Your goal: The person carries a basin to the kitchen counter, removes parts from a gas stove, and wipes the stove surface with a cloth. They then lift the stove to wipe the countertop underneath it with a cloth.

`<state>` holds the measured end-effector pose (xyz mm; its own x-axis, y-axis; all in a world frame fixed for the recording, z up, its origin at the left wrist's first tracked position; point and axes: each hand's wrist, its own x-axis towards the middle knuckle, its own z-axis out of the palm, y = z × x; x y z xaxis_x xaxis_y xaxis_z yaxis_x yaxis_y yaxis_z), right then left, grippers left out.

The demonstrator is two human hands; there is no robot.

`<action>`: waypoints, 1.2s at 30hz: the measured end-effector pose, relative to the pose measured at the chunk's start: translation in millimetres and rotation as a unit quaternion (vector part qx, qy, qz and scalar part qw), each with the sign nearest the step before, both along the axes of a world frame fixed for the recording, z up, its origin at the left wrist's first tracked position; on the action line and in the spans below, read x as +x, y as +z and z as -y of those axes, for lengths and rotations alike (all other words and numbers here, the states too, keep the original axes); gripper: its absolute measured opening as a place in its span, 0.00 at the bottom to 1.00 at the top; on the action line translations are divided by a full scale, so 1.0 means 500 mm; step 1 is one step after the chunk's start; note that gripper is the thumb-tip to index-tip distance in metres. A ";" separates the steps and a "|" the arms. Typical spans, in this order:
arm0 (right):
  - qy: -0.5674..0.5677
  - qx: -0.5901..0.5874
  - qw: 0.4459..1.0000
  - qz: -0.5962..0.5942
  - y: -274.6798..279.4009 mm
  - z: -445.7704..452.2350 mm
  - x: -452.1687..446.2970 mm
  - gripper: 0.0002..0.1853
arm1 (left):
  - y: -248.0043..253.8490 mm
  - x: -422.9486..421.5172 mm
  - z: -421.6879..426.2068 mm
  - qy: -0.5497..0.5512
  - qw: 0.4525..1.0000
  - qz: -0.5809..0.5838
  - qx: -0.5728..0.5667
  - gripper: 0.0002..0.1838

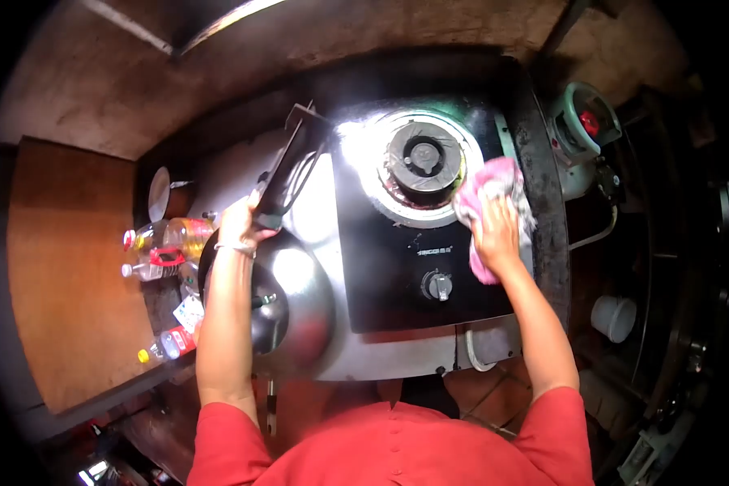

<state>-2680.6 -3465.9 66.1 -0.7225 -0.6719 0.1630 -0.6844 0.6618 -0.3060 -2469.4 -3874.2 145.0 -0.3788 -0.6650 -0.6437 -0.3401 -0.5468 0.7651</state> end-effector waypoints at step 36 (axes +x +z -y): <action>-0.122 0.289 0.948 0.057 0.107 0.416 -0.346 0.17 | -0.144 0.070 0.232 -0.314 0.786 0.246 -0.472 0.10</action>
